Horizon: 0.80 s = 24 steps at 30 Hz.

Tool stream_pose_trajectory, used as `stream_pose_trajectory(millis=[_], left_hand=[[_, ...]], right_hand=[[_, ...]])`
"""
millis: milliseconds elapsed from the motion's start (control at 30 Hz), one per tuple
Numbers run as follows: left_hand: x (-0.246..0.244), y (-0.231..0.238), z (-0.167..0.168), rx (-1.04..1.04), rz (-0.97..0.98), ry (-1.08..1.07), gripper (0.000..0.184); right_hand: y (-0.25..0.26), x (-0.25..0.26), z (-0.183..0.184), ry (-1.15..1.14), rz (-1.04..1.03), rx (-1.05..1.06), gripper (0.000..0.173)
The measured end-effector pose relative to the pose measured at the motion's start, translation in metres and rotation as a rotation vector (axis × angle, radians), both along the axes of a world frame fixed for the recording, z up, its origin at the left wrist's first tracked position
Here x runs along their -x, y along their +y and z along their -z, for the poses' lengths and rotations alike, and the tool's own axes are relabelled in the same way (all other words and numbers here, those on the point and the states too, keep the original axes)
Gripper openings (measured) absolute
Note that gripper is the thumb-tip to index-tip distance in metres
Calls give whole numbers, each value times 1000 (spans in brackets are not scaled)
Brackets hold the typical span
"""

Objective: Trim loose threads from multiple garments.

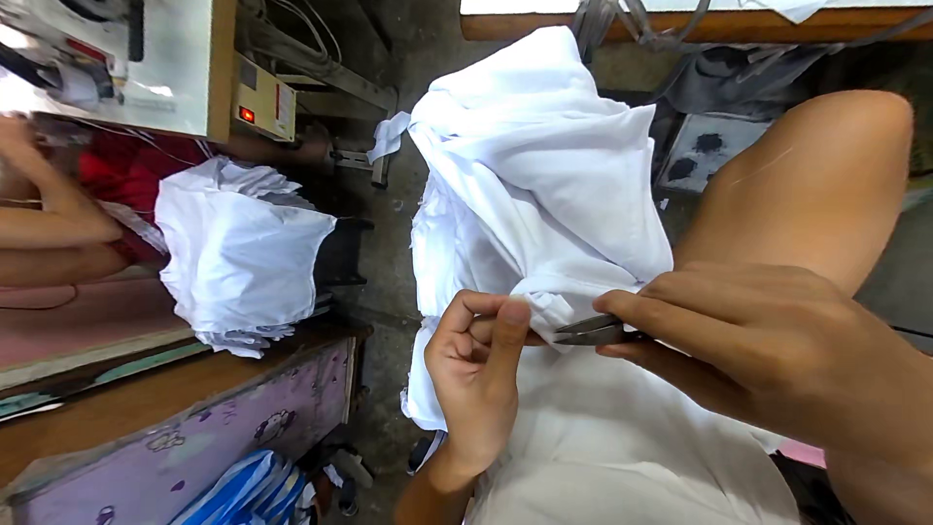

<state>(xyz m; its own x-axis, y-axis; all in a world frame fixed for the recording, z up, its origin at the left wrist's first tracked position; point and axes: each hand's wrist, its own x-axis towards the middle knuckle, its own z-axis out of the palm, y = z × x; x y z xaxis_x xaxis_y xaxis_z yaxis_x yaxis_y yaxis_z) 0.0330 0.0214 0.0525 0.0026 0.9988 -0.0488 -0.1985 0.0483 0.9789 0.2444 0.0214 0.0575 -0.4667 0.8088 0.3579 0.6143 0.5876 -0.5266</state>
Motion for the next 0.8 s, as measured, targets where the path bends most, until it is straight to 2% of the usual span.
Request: stream_pose_trajectory(millis=[533, 733, 800], left_hand=[[0, 1, 0, -30, 23, 36, 2], [2, 2, 0, 4, 27, 20, 3], [5, 3, 0, 44, 32, -11, 4]], right_hand=[[2, -3, 0, -3, -43, 15, 31], [-2, -7, -1, 38, -196, 84, 29], [1, -7, 1, 101, -182, 95, 30]])
